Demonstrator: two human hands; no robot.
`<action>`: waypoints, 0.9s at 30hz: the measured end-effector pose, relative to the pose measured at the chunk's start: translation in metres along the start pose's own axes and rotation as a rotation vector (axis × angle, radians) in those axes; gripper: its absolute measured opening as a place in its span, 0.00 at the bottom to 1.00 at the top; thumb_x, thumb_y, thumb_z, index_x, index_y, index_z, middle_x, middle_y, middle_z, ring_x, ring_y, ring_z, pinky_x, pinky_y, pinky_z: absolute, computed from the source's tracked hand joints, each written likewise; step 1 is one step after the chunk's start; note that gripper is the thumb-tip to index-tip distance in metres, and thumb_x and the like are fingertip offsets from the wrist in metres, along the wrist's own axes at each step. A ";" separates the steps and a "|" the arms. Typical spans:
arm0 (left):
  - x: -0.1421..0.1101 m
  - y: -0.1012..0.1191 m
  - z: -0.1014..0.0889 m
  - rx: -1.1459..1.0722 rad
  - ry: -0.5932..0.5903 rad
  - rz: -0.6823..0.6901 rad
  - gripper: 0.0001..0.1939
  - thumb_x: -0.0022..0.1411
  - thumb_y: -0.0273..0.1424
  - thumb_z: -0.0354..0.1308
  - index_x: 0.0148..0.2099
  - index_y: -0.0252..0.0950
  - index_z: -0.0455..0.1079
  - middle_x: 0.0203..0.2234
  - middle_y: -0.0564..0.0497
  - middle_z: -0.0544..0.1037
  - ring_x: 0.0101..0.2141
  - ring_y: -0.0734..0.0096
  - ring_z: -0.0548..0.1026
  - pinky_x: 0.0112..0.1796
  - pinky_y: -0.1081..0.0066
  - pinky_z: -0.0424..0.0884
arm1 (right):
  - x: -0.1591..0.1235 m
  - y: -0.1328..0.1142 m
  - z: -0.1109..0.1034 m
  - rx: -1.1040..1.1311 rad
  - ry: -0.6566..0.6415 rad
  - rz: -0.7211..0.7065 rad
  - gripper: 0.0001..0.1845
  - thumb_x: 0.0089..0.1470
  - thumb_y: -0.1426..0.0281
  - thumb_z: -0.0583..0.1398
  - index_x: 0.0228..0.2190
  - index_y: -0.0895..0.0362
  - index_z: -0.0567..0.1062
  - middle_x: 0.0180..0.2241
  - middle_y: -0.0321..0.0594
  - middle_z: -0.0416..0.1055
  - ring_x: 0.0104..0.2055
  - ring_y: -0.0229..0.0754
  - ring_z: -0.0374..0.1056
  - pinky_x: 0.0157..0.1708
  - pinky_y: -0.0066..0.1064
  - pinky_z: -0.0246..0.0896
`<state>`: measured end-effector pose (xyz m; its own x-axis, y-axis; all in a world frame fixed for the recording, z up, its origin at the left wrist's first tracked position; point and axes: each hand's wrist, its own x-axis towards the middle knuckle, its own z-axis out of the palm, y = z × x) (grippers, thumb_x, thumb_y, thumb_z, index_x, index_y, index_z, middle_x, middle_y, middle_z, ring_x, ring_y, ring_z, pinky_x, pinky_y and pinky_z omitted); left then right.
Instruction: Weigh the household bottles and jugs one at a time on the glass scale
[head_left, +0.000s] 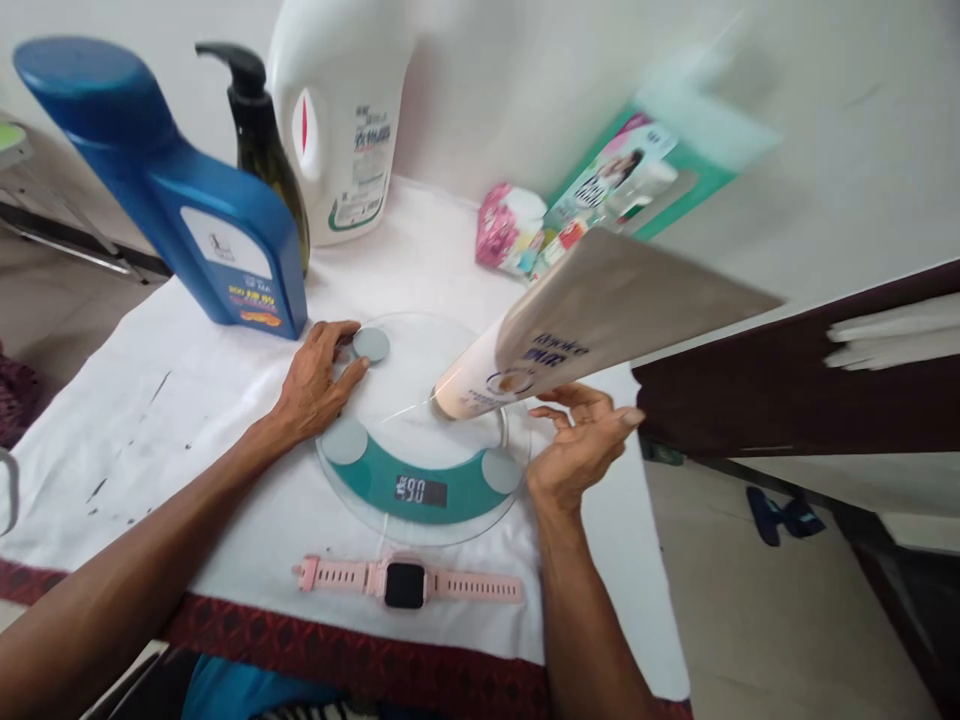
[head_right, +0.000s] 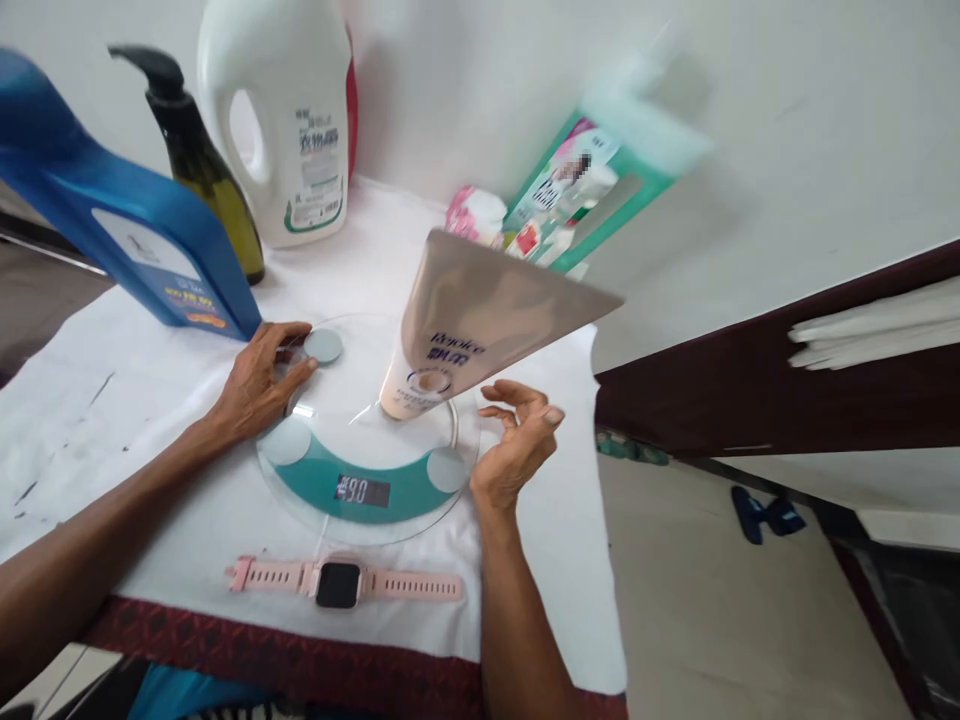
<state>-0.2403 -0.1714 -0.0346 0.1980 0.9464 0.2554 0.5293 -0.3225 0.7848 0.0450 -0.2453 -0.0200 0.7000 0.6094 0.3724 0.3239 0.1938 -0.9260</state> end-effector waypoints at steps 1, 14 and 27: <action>0.000 0.000 0.000 -0.006 -0.001 -0.011 0.21 0.68 0.37 0.59 0.60 0.37 0.69 0.52 0.41 0.77 0.51 0.56 0.78 0.54 0.51 0.78 | 0.001 -0.002 -0.002 -0.001 -0.023 -0.036 0.40 0.66 0.36 0.44 0.36 0.56 0.78 0.35 0.44 0.75 0.39 0.48 0.76 0.33 0.38 0.67; -0.002 -0.001 0.001 -0.028 0.041 -0.055 0.26 0.67 0.45 0.56 0.60 0.36 0.72 0.51 0.41 0.78 0.46 0.53 0.81 0.52 0.49 0.80 | -0.015 -0.102 0.011 0.091 -0.448 -0.039 0.39 0.50 0.52 0.75 0.58 0.45 0.69 0.54 0.41 0.75 0.56 0.50 0.73 0.55 0.45 0.71; 0.000 0.004 -0.001 -0.043 0.054 -0.073 0.26 0.67 0.47 0.56 0.59 0.37 0.73 0.50 0.40 0.79 0.42 0.54 0.81 0.50 0.48 0.81 | 0.066 -0.087 0.010 0.086 -0.104 -0.067 0.19 0.52 0.55 0.73 0.39 0.56 0.84 0.38 0.42 0.84 0.41 0.47 0.79 0.42 0.36 0.74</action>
<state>-0.2393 -0.1731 -0.0310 0.1152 0.9674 0.2255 0.5042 -0.2526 0.8258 0.0564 -0.2141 0.0849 0.6077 0.6684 0.4289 0.3085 0.2990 -0.9030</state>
